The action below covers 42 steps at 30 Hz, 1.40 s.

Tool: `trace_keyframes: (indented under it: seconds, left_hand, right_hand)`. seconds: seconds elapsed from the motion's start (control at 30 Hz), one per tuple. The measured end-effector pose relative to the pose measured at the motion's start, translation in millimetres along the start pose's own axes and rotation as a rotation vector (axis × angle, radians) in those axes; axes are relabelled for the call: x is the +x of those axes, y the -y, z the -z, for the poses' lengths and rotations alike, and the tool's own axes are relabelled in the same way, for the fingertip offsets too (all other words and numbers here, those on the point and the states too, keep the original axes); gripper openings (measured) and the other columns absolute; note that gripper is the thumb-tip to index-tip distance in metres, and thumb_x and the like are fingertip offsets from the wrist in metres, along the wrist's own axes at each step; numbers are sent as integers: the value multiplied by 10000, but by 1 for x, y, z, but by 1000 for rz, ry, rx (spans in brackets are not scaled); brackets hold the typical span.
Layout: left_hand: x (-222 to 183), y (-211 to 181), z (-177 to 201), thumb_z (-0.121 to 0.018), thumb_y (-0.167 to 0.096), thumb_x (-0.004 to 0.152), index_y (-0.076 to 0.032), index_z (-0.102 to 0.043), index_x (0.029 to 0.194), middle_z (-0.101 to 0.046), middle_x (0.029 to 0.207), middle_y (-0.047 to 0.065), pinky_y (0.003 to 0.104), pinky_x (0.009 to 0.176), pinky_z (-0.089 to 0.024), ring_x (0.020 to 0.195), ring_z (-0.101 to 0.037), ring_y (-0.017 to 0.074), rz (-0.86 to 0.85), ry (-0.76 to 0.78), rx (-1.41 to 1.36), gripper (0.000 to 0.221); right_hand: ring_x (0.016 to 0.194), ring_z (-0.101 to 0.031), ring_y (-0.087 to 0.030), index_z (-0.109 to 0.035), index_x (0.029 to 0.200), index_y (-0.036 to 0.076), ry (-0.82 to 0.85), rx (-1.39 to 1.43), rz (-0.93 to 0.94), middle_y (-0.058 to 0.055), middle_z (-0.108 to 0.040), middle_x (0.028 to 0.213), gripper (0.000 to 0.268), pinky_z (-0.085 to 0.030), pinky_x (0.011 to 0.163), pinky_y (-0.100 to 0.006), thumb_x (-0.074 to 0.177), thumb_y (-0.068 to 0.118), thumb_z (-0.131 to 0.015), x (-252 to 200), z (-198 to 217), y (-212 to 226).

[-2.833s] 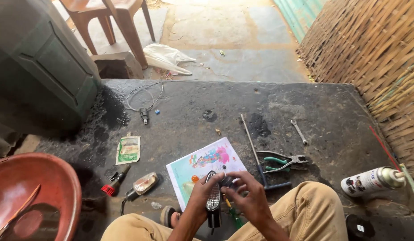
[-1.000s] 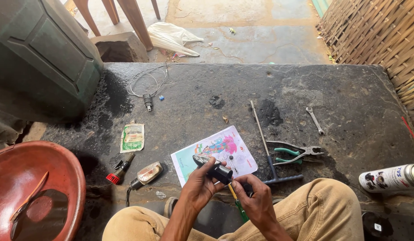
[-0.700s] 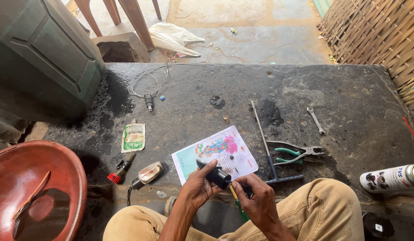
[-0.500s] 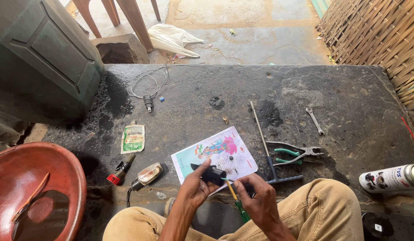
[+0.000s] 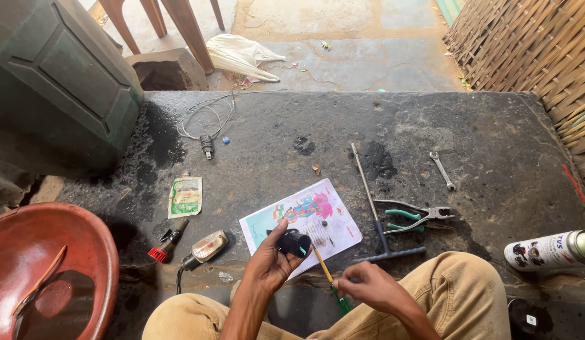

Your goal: Repairing and cleaning a motorcycle turn signal light component using various tools.

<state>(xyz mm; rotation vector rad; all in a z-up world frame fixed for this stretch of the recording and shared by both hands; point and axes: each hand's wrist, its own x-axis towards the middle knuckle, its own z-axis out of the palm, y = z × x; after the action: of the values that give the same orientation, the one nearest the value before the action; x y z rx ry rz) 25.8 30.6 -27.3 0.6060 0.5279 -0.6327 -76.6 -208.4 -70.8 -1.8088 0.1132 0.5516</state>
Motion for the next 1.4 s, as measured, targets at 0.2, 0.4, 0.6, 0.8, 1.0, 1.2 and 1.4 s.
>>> trace_keyframes:
  seconds: [0.2, 0.4, 0.6, 0.8, 1.0, 1.2, 1.4]
  left_hand:
    - [11, 2, 9, -777, -254, 874, -6, -543, 1061, -674, 901, 162, 456, 703, -678, 789, -744, 290, 18, 47, -5, 388]
    - [-13, 0, -14, -767, -222, 852, -15, -555, 1114, -691, 968, 163, 470, 720, -676, 847, -751, 281, -22, -19, 6, 396]
    - [-10, -2, -7, -749, -139, 875, 29, -573, 1137, -685, 1031, 175, 468, 774, -651, 910, -748, 277, -37, -19, 24, 357]
    - [-11, -1, -8, -722, -62, 885, 68, -585, 1109, -695, 1020, 174, 446, 823, -647, 923, -750, 270, -61, 88, 64, 292]
    - [-19, -1, -18, -762, -97, 852, -13, -634, 1088, -732, 981, 118, 361, 747, -662, 896, -750, 217, -140, 27, 167, 281]
    - [-22, 5, -23, -827, -117, 791, -57, -681, 1103, -764, 966, 73, 309, 724, -613, 870, -744, 170, -292, -3, 405, 350]
    - [-33, 12, -37, -846, -81, 749, -33, -634, 1135, -768, 962, 99, 357, 792, -647, 877, -763, 207, -440, 14, 481, 442]
  right_hand:
    - [670, -525, -153, -667, 1304, 48, -369, 789, 24, -64, -592, 842, 553, -422, 561, -297, 1044, 481, -442, -2, 21, 29]
    - [1019, -645, -219, -408, 1510, -34, 21, 1144, 122, -192, -634, 1279, 672, -528, 851, -358, 870, 152, -492, -19, 20, 46]
    - [1079, -644, -230, -426, 1507, -36, 202, 1009, 234, -206, -630, 1310, 685, -518, 922, -364, 863, 80, -631, -31, 14, 59]
    - [1070, -666, -210, -554, 1354, -61, 137, 904, 156, -181, -673, 1251, 560, -558, 951, -372, 825, 36, -708, -26, 10, 51]
    - [991, -675, -175, -611, 1301, -11, -21, 724, 88, -125, -690, 1126, 514, -593, 876, -346, 828, 99, -778, -18, 1, 49]
    - [923, -692, -170, -636, 1259, -16, -101, 659, 113, -117, -738, 1037, 468, -591, 816, -340, 841, 131, -785, -15, -5, 49]
    - [946, -719, -177, -631, 1254, -7, -136, 623, 97, -119, -760, 1038, 475, -610, 856, -360, 825, 126, -784, -12, -7, 50]
